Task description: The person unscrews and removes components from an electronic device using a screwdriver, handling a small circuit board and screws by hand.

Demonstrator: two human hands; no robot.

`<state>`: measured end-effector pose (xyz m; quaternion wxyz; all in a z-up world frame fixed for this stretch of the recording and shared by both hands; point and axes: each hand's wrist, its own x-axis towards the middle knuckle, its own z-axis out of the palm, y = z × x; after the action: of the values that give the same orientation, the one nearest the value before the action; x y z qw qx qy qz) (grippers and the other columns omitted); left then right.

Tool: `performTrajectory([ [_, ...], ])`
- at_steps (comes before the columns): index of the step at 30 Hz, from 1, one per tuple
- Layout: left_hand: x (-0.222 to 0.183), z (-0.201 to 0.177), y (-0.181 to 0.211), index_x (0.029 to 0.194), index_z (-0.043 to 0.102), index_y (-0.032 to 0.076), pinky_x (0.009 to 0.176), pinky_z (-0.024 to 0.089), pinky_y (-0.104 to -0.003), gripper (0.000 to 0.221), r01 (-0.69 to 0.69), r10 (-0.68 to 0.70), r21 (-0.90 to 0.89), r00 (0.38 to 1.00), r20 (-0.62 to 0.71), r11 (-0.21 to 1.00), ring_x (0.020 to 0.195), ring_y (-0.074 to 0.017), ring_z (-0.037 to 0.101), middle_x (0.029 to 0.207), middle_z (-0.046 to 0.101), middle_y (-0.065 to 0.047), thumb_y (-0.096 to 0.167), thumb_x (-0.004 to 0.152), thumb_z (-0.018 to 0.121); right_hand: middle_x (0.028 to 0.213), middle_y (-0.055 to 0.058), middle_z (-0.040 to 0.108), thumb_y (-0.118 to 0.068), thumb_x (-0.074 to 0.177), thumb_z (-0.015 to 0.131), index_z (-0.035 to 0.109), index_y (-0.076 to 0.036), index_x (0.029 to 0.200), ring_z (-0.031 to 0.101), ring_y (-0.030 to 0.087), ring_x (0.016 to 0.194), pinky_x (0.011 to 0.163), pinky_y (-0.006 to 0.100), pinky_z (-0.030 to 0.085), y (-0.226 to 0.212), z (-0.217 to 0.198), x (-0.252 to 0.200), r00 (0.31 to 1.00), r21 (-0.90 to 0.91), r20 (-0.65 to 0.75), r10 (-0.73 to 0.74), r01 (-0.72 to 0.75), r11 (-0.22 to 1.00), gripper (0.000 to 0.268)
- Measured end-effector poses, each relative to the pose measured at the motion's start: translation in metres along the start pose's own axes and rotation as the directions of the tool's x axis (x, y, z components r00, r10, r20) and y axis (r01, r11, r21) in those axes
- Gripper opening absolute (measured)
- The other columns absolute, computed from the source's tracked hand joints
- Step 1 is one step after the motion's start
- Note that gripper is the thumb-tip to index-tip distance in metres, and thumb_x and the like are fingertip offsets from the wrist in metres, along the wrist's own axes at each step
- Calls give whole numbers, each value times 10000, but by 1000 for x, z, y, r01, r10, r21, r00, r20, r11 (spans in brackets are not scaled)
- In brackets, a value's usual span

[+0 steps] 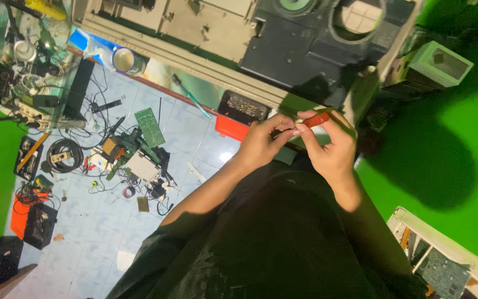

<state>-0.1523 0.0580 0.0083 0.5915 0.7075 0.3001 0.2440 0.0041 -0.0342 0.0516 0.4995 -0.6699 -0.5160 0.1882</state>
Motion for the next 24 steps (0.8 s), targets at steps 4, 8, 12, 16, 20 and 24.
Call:
performTrajectory([
  [4, 24, 33, 5, 1041, 729, 16, 804, 614, -277, 139, 19, -18, -24, 999, 29, 1000, 872, -126, 760, 942, 788, -89, 90, 932, 772, 1047, 115, 746, -20, 967, 763, 698, 8, 1172, 751, 195, 971, 883, 295, 569, 11, -39, 4, 1000, 27, -16, 15, -15, 1000, 217],
  [8, 55, 72, 11, 1021, 766, 27, 776, 592, -258, 112, 4, -4, -6, 1000, 14, 1000, 854, -102, 755, 941, 802, -89, 89, 929, 773, 1068, 112, 763, 6, 968, 764, 679, 12, 1208, 760, 206, 989, 911, 305, 569, 24, -86, 15, 999, 6, -34, 10, -10, 1000, 255],
  [12, 89, 111, 22, 1040, 770, 34, 755, 581, -253, 121, -30, 30, 22, 1000, 6, 999, 862, -98, 763, 949, 804, -93, 93, 936, 758, 1106, 129, 757, 13, 962, 761, 649, 22, 1180, 752, 205, 1021, 923, 303, 571, 43, -137, 34, 1000, -8, -12, -17, 17, 1000, 245],
  [16, 117, 140, 37, 1064, 789, 58, 703, 571, -285, 134, -3, 2, 52, 1000, 28, 999, 781, -152, 758, 914, 803, -102, 116, 950, 748, 1133, 129, 759, 22, 1002, 739, 634, 28, 1173, 755, 189, 1060, 930, 286, 579, 63, -176, 49, 999, 51, 39, -9, 7, 999, 201],
  [20, 141, 153, 46, 1076, 795, 93, 727, 589, -299, 133, -100, 96, 92, 994, 44, 991, 830, -198, 799, 981, 797, -111, 132, 962, 738, 1116, 128, 761, 31, 1060, 708, 643, 25, 1196, 750, 169, 1035, 931, 267, 578, 80, -200, 64, 996, 96, 84, -31, 23, 995, 151],
  [24, 144, 162, 51, 1092, 785, 88, 768, 597, -316, 138, -132, 131, 120, 991, 11, 984, 869, -241, 798, 1012, 791, -123, 135, 968, 747, 1123, 127, 765, 22, 1055, 724, 656, 28, 1176, 754, 171, 975, 852, 252, 569, 91, -215, 73, 994, 66, 106, -26, 19, 998, 139],
])
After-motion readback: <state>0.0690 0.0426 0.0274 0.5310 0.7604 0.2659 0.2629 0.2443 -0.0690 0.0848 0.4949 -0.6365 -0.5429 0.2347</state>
